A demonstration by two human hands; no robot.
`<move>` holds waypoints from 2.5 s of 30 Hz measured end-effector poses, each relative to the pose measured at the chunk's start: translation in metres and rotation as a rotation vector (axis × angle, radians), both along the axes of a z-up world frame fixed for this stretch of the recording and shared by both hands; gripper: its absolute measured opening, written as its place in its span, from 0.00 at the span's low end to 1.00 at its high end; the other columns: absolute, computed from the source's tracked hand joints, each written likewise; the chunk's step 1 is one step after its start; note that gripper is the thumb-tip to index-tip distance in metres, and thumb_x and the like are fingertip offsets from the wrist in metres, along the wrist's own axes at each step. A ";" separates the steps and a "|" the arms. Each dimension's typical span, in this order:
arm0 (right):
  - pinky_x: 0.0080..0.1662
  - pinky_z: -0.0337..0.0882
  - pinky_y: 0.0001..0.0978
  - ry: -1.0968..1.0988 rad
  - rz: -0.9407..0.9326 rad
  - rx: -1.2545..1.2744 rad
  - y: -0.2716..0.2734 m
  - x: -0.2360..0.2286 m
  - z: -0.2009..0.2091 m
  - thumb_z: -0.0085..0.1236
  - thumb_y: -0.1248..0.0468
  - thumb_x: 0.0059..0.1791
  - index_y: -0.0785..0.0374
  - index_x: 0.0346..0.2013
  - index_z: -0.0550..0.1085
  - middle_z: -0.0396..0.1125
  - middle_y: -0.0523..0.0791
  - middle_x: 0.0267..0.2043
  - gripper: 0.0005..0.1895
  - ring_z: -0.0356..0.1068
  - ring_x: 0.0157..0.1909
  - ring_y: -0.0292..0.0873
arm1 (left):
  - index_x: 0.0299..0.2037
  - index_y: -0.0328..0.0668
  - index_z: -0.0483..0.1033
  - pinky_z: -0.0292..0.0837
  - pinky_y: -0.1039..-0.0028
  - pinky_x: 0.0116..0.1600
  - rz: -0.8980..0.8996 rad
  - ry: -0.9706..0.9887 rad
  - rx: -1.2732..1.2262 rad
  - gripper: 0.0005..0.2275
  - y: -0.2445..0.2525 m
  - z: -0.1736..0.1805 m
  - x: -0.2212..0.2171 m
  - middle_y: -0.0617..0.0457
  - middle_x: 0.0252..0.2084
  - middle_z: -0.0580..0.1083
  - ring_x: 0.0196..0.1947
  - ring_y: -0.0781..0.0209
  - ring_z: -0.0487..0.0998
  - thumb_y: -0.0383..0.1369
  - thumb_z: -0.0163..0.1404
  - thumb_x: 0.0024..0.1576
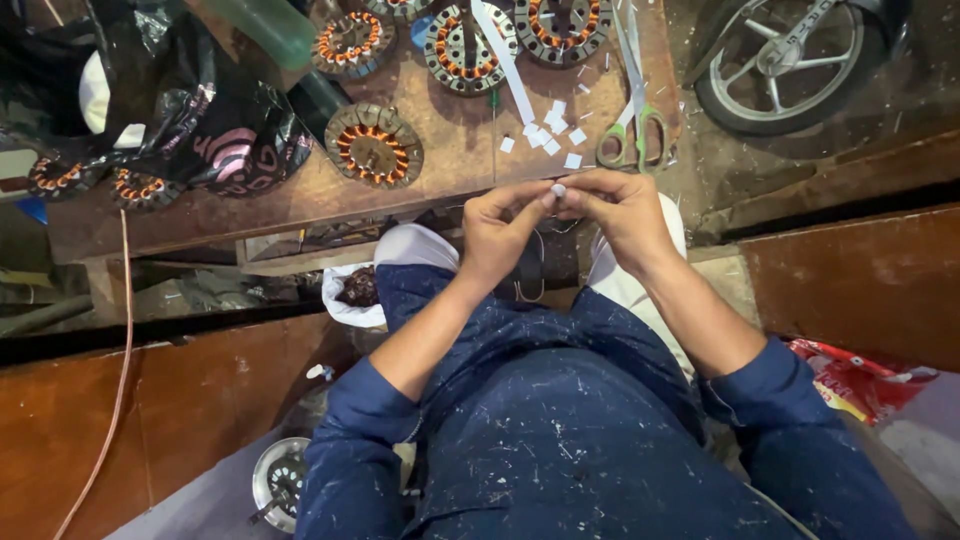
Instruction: The person cuts small white paper pieces and inserts them into slots on a cylindrical stator component. They use a green-handled screwdriver to press the pieces into place and adjust the copper windings.
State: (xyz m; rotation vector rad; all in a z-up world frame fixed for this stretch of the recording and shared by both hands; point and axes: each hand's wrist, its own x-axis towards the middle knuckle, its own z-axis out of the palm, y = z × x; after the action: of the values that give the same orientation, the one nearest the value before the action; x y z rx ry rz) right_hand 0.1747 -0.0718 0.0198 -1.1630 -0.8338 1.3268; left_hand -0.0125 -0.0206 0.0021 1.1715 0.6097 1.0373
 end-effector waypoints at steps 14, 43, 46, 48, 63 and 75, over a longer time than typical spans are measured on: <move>0.49 0.76 0.29 -0.484 -0.177 0.185 -0.033 -0.052 -0.033 0.55 0.75 0.52 0.71 0.49 0.78 0.73 0.48 0.45 0.11 0.75 0.47 0.39 | 0.44 0.33 0.82 0.77 0.77 0.47 0.279 0.225 0.191 0.06 -0.038 -0.018 -0.008 0.50 0.40 0.81 0.40 0.66 0.82 0.21 0.58 0.59; 0.55 0.63 0.46 -1.708 0.111 0.658 0.042 0.008 -0.040 0.65 0.59 0.46 0.57 0.53 0.77 0.69 0.45 0.52 0.21 0.65 0.55 0.50 | 0.39 0.40 0.82 0.74 0.55 0.43 0.438 0.871 0.466 0.07 0.080 -0.028 0.009 0.43 0.37 0.79 0.39 0.39 0.80 0.33 0.54 0.57; 0.56 0.64 0.46 -1.676 0.136 0.753 0.037 0.013 -0.047 0.62 0.65 0.45 0.61 0.52 0.77 0.70 0.45 0.49 0.20 0.67 0.53 0.48 | 0.41 0.39 0.81 0.72 0.53 0.43 0.394 0.933 0.501 0.08 0.090 -0.022 0.023 0.42 0.37 0.77 0.39 0.37 0.78 0.33 0.54 0.56; 0.55 0.65 0.46 -1.629 0.135 0.791 0.035 0.018 -0.048 0.61 0.68 0.42 0.64 0.51 0.77 0.70 0.46 0.47 0.22 0.68 0.52 0.49 | 0.44 0.37 0.79 0.72 0.52 0.42 0.410 0.928 0.513 0.10 0.090 -0.021 0.029 0.40 0.38 0.75 0.38 0.35 0.77 0.33 0.54 0.55; 0.34 0.73 0.25 0.066 -0.070 -0.185 0.049 0.021 -0.014 0.66 0.69 0.48 0.67 0.41 0.78 0.74 0.43 0.33 0.08 0.72 0.31 0.34 | 0.49 0.30 0.80 0.78 0.74 0.47 -0.094 -0.175 -0.376 0.10 0.049 -0.042 0.030 0.50 0.41 0.80 0.38 0.65 0.81 0.28 0.56 0.60; 0.34 0.72 0.23 -0.121 -0.103 -0.057 0.039 0.012 -0.005 0.64 0.68 0.51 0.70 0.45 0.79 0.74 0.42 0.33 0.10 0.70 0.31 0.31 | 0.50 0.29 0.80 0.76 0.78 0.43 -0.065 -0.009 -0.165 0.11 0.046 -0.037 0.021 0.52 0.38 0.81 0.35 0.70 0.79 0.29 0.56 0.61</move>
State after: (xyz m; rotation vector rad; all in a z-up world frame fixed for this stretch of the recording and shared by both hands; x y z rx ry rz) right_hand 0.1869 -0.0330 0.0153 -1.3244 -0.8165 1.2122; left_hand 0.0089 0.0252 -0.0345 1.0350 0.6340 0.9186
